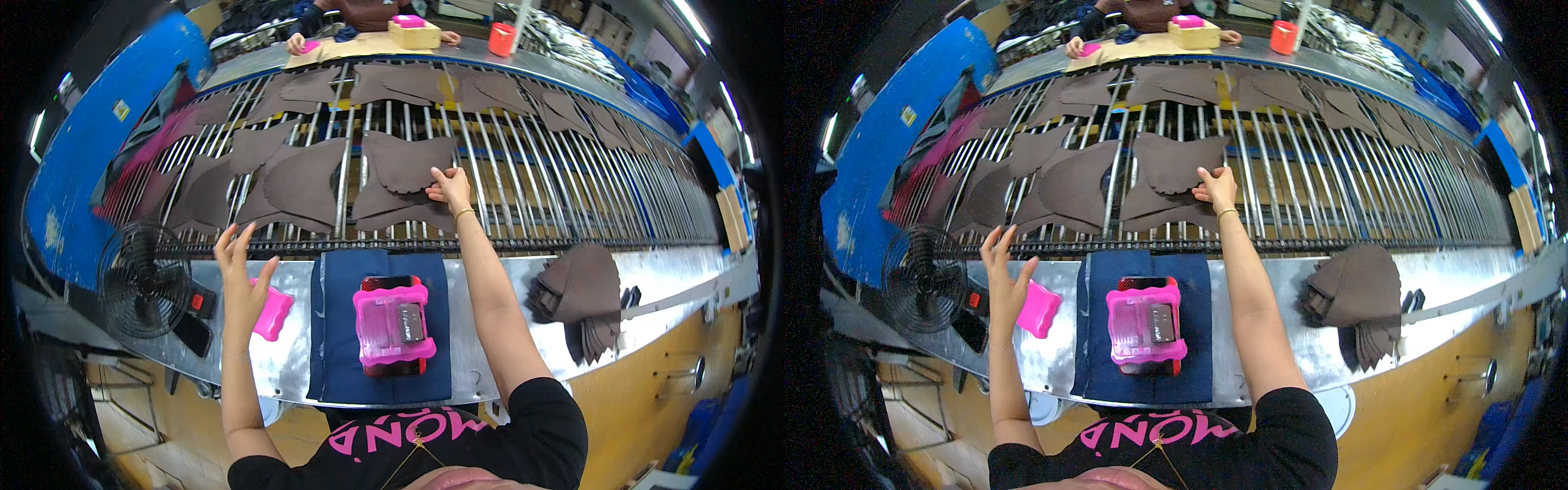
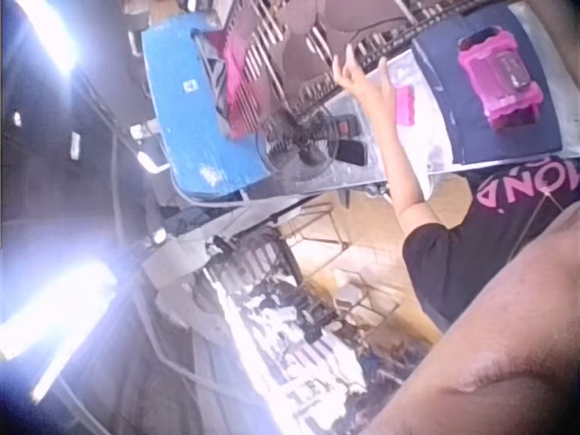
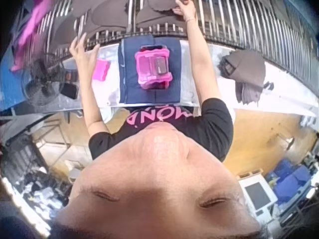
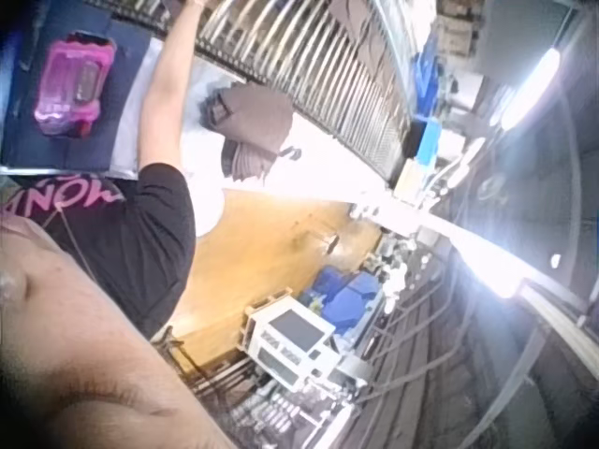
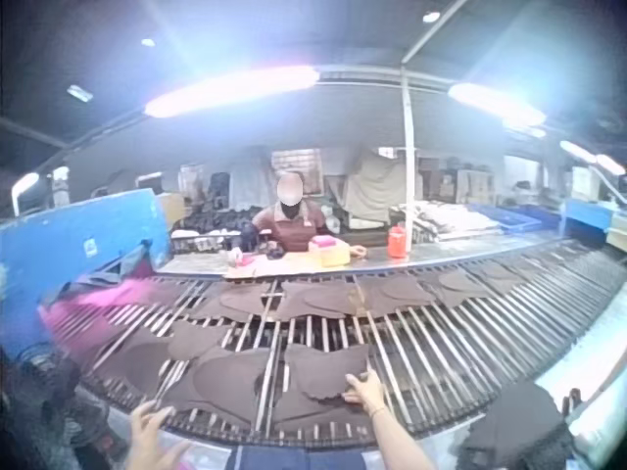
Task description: The person picks up brown fabric pieces from a table and places them onto a metal rack. They walk to a blue crate, retrieve a stack of fabric pieces, and return to the rack to continue arranging them one by one.
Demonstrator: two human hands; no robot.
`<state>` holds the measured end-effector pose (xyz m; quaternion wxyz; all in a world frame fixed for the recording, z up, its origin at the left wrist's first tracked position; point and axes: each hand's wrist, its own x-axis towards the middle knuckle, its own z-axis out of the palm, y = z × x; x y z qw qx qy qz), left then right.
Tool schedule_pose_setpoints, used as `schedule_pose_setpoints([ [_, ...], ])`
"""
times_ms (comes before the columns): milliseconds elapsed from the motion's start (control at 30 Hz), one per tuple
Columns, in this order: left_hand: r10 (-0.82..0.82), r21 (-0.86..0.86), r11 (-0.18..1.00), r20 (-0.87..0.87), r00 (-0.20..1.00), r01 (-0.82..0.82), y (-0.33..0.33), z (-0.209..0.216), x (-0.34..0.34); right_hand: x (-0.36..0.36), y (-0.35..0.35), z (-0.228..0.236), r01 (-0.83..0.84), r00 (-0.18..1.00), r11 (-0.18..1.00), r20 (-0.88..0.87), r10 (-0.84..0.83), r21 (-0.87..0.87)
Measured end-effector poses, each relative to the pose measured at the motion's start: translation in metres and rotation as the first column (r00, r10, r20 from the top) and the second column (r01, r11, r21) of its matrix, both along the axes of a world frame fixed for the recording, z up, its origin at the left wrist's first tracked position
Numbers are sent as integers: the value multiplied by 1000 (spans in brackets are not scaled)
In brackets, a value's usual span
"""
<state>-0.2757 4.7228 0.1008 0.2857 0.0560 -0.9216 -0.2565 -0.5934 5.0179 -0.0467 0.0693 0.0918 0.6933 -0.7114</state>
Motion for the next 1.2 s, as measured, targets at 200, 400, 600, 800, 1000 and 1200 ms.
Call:
schedule_pose_setpoints([
  [200,-19,131,991,-30,999,22,1,-13,27,98,86,69,107,968,970,-243,-53,217],
  [400,-102,251,960,-87,991,121,16,-28,21,209,310,45,702,712,270,-638,-294,659],
  [600,-161,281,940,-130,978,192,52,-18,16,267,409,30,254,824,46,-191,-533,966],
  [800,-160,219,958,-136,978,188,57,-10,29,249,395,68,113,881,-213,-197,-430,971],
  [1000,-152,193,966,-109,982,171,55,-11,34,241,417,73,126,939,-323,-218,-266,938],
  [1200,-179,206,958,-115,977,199,62,1,32,267,337,168,250,961,68,-239,-141,966],
])
